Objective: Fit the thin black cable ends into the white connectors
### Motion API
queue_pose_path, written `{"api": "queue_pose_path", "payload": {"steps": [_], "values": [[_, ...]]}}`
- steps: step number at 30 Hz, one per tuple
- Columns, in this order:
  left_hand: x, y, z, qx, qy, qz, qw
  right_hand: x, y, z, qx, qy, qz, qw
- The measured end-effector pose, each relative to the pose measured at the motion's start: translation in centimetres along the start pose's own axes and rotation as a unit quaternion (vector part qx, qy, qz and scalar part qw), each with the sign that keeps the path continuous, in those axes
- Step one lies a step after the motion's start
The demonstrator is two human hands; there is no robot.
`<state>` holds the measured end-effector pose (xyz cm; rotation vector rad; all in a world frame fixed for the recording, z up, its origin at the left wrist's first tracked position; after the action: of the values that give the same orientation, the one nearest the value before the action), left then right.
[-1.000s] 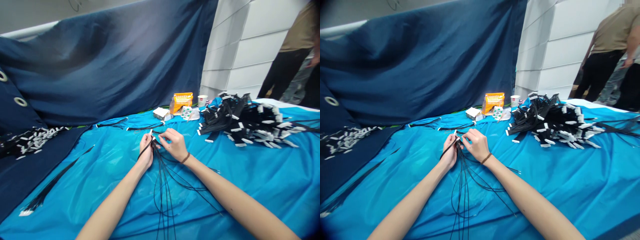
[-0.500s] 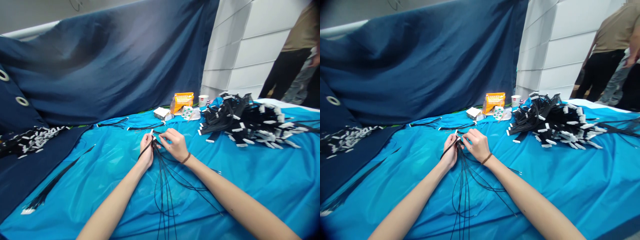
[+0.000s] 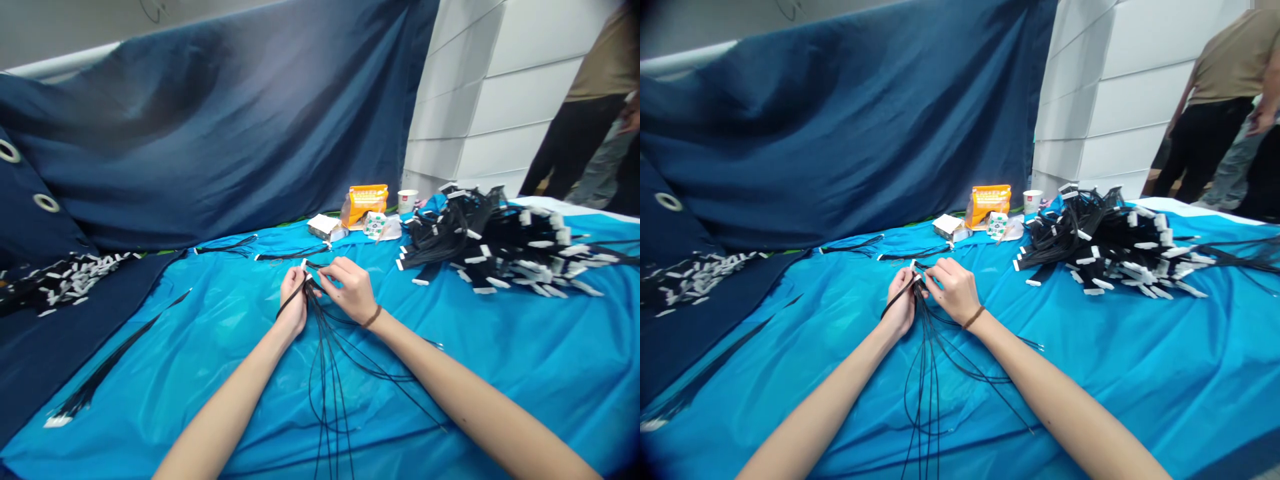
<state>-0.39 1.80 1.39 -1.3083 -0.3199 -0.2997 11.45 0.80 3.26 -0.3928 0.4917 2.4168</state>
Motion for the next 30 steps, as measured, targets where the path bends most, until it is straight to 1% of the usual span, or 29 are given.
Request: {"api": "queue_pose_path", "payload": {"steps": [18,25,30], "values": [[0.00,0.16,0.05,-0.004,0.000,0.001,1.000,0.06,-0.10,-0.17,-0.016,-0.005,-0.013,1.000],[-0.14,0.31,0.14,-0.007,0.004,-0.007,1.000,0.13,0.02,-0.19,-0.030,0.014,-0.028,0.999],[-0.12,0.35,0.13,-0.007,0.005,-0.013,1.000,0.17,0.03,-0.15,-0.028,0.018,-0.034,0.999]]}}
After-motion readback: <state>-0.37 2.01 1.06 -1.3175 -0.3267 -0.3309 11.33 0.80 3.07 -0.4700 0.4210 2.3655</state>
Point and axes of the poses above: each hand's wrist, its own z-axis towards the middle knuckle, its own x-axis out of the palm, y = z × x, the point moved 2 cm from there along z, towards the middle knuckle
